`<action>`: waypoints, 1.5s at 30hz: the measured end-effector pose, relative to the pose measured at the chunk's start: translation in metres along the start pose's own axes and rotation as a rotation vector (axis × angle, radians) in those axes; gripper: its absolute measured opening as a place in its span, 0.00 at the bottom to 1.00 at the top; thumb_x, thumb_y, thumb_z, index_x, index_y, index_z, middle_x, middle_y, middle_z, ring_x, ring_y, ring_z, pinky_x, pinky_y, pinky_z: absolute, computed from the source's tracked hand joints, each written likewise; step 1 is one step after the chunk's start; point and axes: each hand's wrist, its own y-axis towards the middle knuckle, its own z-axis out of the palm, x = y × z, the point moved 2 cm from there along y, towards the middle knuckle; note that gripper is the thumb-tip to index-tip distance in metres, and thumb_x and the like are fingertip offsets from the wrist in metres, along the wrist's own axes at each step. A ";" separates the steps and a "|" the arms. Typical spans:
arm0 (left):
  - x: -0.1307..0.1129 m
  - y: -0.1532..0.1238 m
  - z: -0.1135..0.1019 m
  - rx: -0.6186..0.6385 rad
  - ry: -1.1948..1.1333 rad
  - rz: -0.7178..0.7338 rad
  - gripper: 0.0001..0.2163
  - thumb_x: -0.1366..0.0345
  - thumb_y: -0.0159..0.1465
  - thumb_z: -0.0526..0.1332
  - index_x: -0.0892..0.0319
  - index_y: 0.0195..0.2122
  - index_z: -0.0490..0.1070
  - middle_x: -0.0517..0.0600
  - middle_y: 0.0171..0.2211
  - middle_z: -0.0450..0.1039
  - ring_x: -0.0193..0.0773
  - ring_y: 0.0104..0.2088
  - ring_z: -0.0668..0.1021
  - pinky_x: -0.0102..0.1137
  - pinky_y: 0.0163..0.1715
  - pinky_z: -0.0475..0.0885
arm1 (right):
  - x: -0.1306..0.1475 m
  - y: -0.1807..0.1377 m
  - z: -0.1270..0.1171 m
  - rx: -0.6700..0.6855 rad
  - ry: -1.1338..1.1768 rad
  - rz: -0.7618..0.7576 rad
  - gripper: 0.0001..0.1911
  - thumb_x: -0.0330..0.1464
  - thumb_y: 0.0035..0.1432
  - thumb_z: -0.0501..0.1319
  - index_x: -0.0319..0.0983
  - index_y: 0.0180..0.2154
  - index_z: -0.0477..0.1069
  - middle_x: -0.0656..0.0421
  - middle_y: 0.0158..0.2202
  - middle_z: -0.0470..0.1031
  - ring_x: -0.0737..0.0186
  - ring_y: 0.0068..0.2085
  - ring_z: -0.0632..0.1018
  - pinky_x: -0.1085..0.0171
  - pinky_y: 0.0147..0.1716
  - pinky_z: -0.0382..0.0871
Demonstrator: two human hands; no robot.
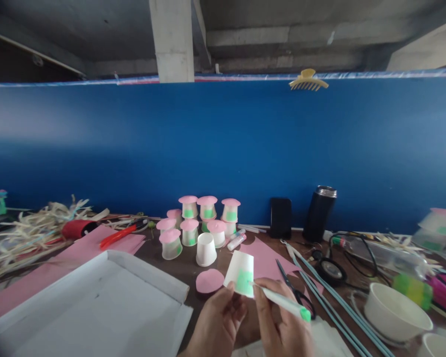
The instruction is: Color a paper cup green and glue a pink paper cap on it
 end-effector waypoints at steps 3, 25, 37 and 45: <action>0.001 -0.001 0.000 0.025 0.000 -0.004 0.06 0.73 0.57 0.61 0.68 0.24 0.72 0.51 0.20 0.72 0.32 0.24 0.75 0.26 0.27 0.71 | 0.000 0.002 0.001 0.003 -0.010 -0.017 0.08 0.36 0.61 0.54 0.41 0.38 0.69 0.57 0.35 0.75 0.61 0.37 0.77 0.67 0.36 0.70; 0.000 -0.003 0.000 0.091 0.052 -0.050 0.05 0.72 0.57 0.61 0.69 0.27 0.75 0.52 0.22 0.74 0.31 0.22 0.75 0.24 0.24 0.70 | 0.001 0.006 0.005 -0.030 -0.065 -0.028 0.07 0.35 0.62 0.54 0.42 0.39 0.69 0.58 0.36 0.76 0.63 0.38 0.77 0.68 0.36 0.70; 0.001 -0.003 -0.002 0.146 0.062 -0.015 0.05 0.71 0.55 0.64 0.69 0.27 0.75 0.52 0.22 0.74 0.31 0.23 0.74 0.24 0.25 0.70 | -0.001 0.005 0.007 -0.006 -0.042 -0.035 0.08 0.35 0.62 0.54 0.41 0.37 0.70 0.57 0.35 0.76 0.62 0.37 0.77 0.68 0.35 0.71; 0.000 -0.002 0.000 0.101 0.063 -0.042 0.05 0.72 0.58 0.61 0.70 0.28 0.74 0.53 0.22 0.73 0.31 0.22 0.74 0.25 0.24 0.69 | 0.000 0.003 0.007 -0.026 -0.021 -0.009 0.09 0.36 0.61 0.54 0.41 0.37 0.71 0.57 0.35 0.77 0.62 0.36 0.78 0.68 0.34 0.72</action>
